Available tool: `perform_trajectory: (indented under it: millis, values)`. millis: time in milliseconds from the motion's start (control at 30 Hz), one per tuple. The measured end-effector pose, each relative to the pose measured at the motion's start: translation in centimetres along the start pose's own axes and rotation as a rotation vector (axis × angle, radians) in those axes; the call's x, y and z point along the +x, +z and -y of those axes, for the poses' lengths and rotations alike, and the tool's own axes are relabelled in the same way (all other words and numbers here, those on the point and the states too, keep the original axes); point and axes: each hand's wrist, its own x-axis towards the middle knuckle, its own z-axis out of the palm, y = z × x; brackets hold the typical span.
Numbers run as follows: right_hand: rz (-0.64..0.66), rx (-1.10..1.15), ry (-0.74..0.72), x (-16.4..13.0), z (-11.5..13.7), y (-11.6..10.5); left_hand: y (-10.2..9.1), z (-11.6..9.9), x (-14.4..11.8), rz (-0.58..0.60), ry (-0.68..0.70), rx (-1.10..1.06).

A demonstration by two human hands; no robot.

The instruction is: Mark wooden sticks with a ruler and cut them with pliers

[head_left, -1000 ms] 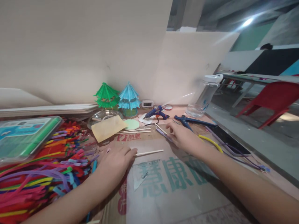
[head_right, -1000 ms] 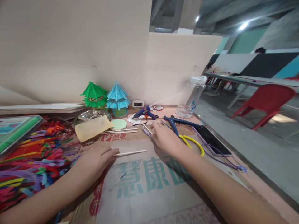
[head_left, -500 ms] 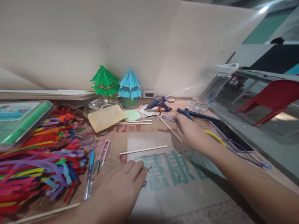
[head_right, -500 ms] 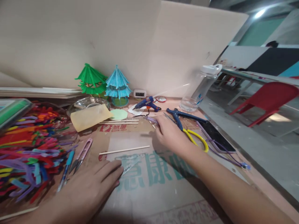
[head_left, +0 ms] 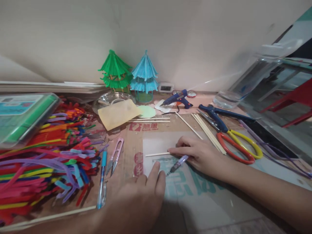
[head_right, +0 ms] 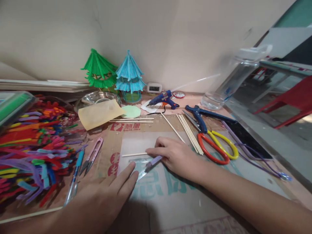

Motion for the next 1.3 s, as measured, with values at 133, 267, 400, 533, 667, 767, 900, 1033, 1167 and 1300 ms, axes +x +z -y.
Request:
perform_trajectory:
  millis: [133,267,400,533,667,767,900,1033,1167,1300]
  values:
    - [-0.075,-0.072,0.006,-1.4,-1.1,-0.7,0.0,0.2,0.6,0.014,-0.007,-0.008]
    - [-0.054,-0.121,-0.053,-1.4,-1.5,-1.1,-0.5,0.3,1.5,0.017,-0.057,-0.014]
    - [-0.049,-0.126,-0.075,-1.2,-1.6,-1.1,-0.8,0.4,1.9,-0.015,-0.079,-0.019]
    - [-0.027,-0.128,-0.073,-1.4,-1.5,-1.2,-0.4,0.0,2.1,-0.034,-0.081,-0.029]
    - [0.000,-0.079,-0.066,-1.5,-1.4,-1.3,0.1,-0.9,2.7,-0.017,-0.057,-0.059]
    - [-0.012,-0.029,-0.072,-1.5,-1.3,-1.1,0.2,-1.4,2.7,-0.001,-0.046,-0.051]
    - [-0.005,-0.012,-0.080,-1.3,-1.0,-0.8,0.2,-1.2,2.2,-0.076,0.008,-0.012]
    - [-0.004,0.005,-0.083,-1.3,-1.1,-0.9,0.5,-1.1,2.1,-0.102,0.017,-0.003]
    - [-0.002,0.007,-0.073,-1.3,-1.2,-0.9,0.6,-1.4,2.5,-0.106,0.014,-0.011]
    - [0.000,-0.007,-0.075,-1.3,-1.1,-0.9,0.2,-1.6,3.0,0.021,-0.062,-0.059]
